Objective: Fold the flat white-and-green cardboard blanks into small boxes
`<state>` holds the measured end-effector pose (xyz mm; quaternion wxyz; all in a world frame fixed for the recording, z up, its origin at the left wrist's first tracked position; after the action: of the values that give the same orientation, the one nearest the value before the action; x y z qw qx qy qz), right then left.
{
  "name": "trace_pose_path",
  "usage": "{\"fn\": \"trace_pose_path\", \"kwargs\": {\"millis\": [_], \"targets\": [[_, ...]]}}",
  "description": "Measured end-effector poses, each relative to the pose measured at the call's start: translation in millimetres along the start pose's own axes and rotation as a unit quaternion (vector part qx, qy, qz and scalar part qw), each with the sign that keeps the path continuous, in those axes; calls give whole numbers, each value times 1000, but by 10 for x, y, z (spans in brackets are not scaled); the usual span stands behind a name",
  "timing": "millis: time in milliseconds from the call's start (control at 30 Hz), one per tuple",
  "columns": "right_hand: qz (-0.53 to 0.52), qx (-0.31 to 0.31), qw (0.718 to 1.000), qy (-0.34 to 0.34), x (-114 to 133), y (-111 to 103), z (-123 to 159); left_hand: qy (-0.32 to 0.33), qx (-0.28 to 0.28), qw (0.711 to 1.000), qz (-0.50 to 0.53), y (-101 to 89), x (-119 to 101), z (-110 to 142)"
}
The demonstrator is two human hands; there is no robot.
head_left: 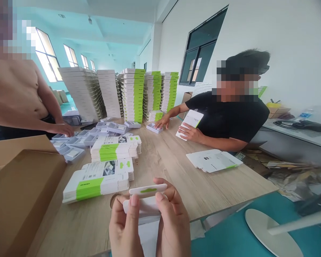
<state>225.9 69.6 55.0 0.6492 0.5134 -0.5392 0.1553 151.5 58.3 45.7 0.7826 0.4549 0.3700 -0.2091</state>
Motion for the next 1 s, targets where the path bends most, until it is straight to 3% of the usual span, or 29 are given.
{"fn": "trace_pose_path", "kwargs": {"millis": [100, 200, 367, 500, 600, 767, 867, 1000], "targets": [[16, -9, 1000, -9, 7, 10, 0, -23, -9, 1000, 8, 0, -60, -3], [16, -27, 999, -30, 16, -2, -7, -5, -14, 1000, 10, 23, -49, 18], [52, 17, 996, -76, 76, 0, 8, 84, -19, 996, -8, 61, -32, 28], [99, 71, 987, -109, 43, -68, -14, 161, -6, 983, -90, 19, -44, -27], [116, 104, 973, -172, -38, -173, -60, 209, 21, 965, -157, -89, -21, -136], [146, 165, 920, -324, -53, -262, -129, 245, 32, 945, -214, -228, 16, -264], [171, 186, 907, -338, -13, -235, -148, 252, 21, 935, -247, -178, -27, -214], [184, 166, 909, -335, 18, -187, -127, 233, 9, 944, -233, -87, -80, -133]]}}
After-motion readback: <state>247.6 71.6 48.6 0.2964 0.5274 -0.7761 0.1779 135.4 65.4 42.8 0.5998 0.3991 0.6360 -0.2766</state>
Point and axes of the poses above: each hand's wrist, its own z-axis away from the middle knuckle, its own y-axis out of the palm, x = y × z, the point moved 3 cm from there along -z, towards the middle knuckle, and after that the axes turned 9 degrees about -y, right-handed, at the moved point
